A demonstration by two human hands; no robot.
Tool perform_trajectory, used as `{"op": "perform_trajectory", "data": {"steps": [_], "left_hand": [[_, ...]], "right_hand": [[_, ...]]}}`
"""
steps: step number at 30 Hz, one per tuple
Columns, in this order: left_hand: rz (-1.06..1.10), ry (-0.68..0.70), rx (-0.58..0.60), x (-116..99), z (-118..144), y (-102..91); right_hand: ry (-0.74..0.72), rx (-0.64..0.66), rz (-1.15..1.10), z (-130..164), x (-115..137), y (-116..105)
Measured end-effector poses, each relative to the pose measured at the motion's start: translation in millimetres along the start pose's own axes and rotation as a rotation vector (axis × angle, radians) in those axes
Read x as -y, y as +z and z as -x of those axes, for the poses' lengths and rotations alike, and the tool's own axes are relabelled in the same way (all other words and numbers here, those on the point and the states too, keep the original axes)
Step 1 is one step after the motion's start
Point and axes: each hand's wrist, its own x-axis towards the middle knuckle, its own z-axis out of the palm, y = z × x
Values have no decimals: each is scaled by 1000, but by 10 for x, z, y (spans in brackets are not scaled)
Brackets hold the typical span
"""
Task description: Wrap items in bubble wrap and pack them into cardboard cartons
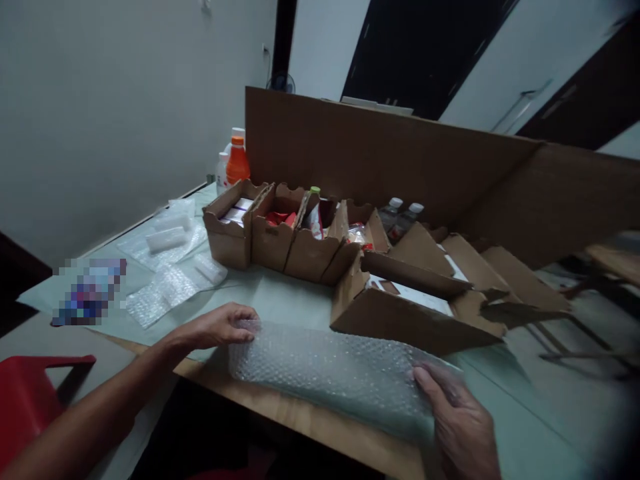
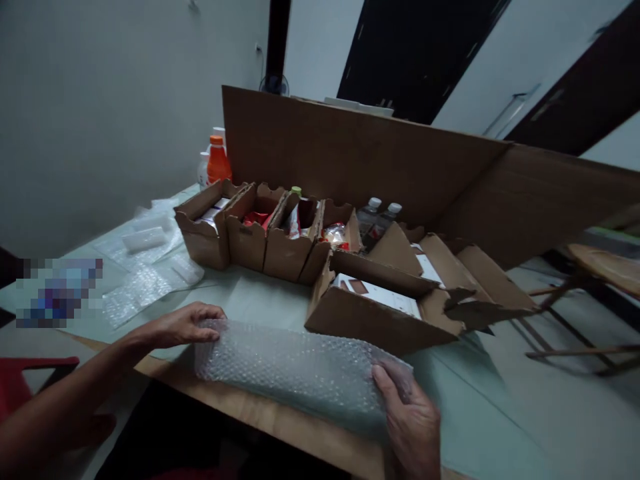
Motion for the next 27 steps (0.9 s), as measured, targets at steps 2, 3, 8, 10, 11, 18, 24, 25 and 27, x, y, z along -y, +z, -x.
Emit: {"op": "perform_trajectory", "data": {"steps": [2,3,8,10,11,18,24,25,27], "left_hand": [[-114,-32,-14,43,-115,47],[-229,-47,-46,72,-172,86],[-868,140,-537,86,-270,387],[-939,322,-650,-25,-236,588],[-952,421,-626,-87,-223,708],[-1050,568,-57,51,-225,1190],[-1187,426,-135,374,68,720],[-1190,406,-141,394,111,667],[-1169,365,-124,420,153,607]], "right_hand": [[57,30,52,34,-222,-33],[59,46,106,40,-333,-66],[-236,-171,497,41,-620,-278],[-423,-192,579,93,-538,-203],[-511,-130,600,145,-467,-97],[-821,643,573,706,-212,946],[-773,433,717,531,-868,342],[-731,373,753,466,-998,166],[-620,271,816,344,-1195,-153]]}}
